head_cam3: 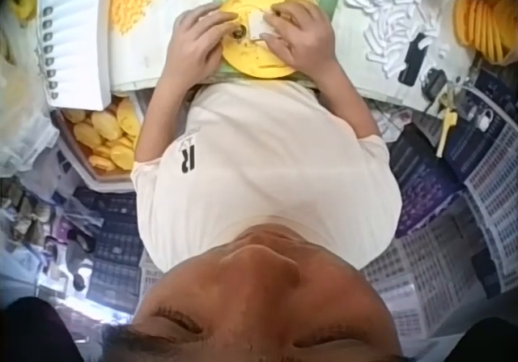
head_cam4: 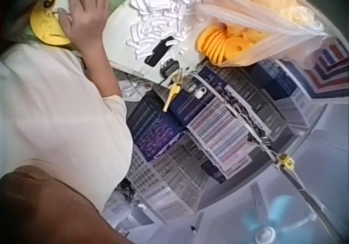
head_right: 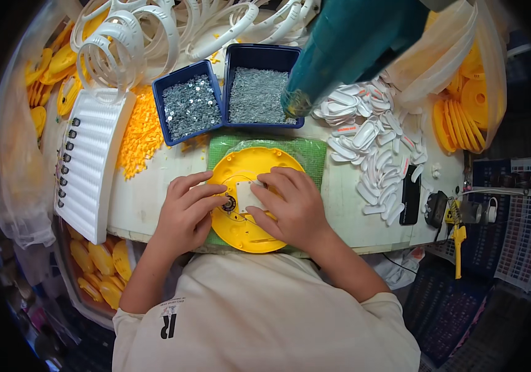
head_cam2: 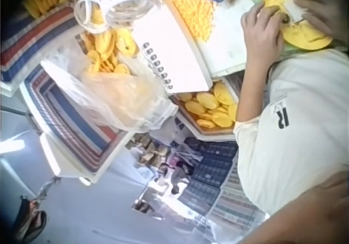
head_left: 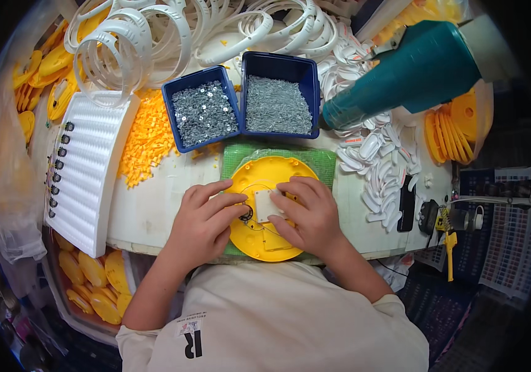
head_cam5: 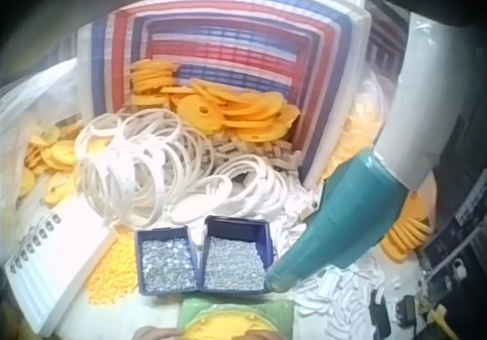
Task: Assembling circular yellow toy components by inserting small pieces and using a handheld power tool.
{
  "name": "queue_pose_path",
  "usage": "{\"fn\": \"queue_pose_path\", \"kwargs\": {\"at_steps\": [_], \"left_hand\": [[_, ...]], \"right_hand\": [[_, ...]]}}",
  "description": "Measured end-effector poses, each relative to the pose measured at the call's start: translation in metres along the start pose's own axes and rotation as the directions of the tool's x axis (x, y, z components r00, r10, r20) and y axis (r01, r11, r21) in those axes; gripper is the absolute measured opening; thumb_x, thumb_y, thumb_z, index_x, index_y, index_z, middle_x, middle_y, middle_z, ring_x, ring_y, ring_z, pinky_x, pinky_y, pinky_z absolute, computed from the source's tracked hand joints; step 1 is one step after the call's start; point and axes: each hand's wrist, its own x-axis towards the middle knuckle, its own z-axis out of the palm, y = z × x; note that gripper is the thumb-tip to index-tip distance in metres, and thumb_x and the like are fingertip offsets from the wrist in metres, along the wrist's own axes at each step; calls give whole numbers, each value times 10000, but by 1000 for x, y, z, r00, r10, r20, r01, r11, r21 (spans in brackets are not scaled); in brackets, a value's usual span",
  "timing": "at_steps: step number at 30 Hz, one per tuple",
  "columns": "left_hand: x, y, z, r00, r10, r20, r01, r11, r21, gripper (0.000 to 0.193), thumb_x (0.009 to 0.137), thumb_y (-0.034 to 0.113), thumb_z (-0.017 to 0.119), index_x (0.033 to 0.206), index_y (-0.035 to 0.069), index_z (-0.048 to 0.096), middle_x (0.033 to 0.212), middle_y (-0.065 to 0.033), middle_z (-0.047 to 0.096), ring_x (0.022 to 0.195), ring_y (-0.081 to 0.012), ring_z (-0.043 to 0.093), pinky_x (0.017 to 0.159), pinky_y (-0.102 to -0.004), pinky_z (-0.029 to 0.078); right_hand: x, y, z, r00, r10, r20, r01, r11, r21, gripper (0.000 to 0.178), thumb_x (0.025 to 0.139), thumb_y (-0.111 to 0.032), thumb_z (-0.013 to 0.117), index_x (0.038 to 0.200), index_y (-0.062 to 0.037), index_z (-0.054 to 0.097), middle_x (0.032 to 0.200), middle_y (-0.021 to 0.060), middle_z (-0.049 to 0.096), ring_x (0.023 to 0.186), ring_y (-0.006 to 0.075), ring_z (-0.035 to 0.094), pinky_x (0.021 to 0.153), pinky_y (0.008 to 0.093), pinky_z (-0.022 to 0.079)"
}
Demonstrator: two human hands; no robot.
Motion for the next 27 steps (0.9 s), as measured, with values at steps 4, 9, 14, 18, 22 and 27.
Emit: {"fn": "queue_pose_path", "kwargs": {"at_steps": [4,9,14,18,22,27], "left_hand": [[0,1,0,1000,-5,13,5,1000,-11,427,708,-53,681,1100,102,743,1241,-33,730,1297,-324,610,1033,-478,465],[0,0,3,999,-38,26,39,999,-37,386,737,-59,653,1081,88,749,1218,-49,748,1302,-352,609,1063,-498,445],[-3,3,7,980,-194,41,197,972,-126,388,787,-91,578,1106,62,738,1176,-88,750,1335,-400,587,1145,-503,391],[-3,6,7,971,-231,60,237,960,-146,448,779,-93,548,1169,58,708,1190,-102,733,1336,-405,585,1135,-517,386],[-8,2,16,978,-203,-37,191,959,-207,414,806,-105,565,1173,44,689,1191,-128,725,1306,-401,594,1109,-486,431],[-27,-3,42,900,-344,-268,239,903,-357,386,844,-87,623,1212,24,658,1267,-176,678,1220,-365,617,1053,-442,492]], "right_hand": [[1,-1,3,999,32,-13,-33,997,-63,380,796,-242,823,1114,-43,765,1151,107,708,1104,355,658,958,469,532],[2,-3,2,999,54,5,-54,996,-65,407,800,-257,826,1134,-37,754,1159,115,706,1115,346,648,973,469,521],[7,-8,-8,992,107,63,-109,994,21,426,832,-253,821,1181,-30,723,1148,124,720,1059,356,650,984,467,498],[2,59,-22,964,219,-151,-225,974,-20,213,869,-69,764,1071,-9,734,1051,162,757,955,350,687,920,421,529],[19,155,-51,935,172,-309,-255,933,-252,333,904,-70,756,1228,-21,695,1215,137,723,1047,305,690,955,411,521],[43,205,-41,907,315,-280,-298,949,105,232,881,-62,749,1107,-91,708,1044,141,663,953,355,663,827,454,529]]}}
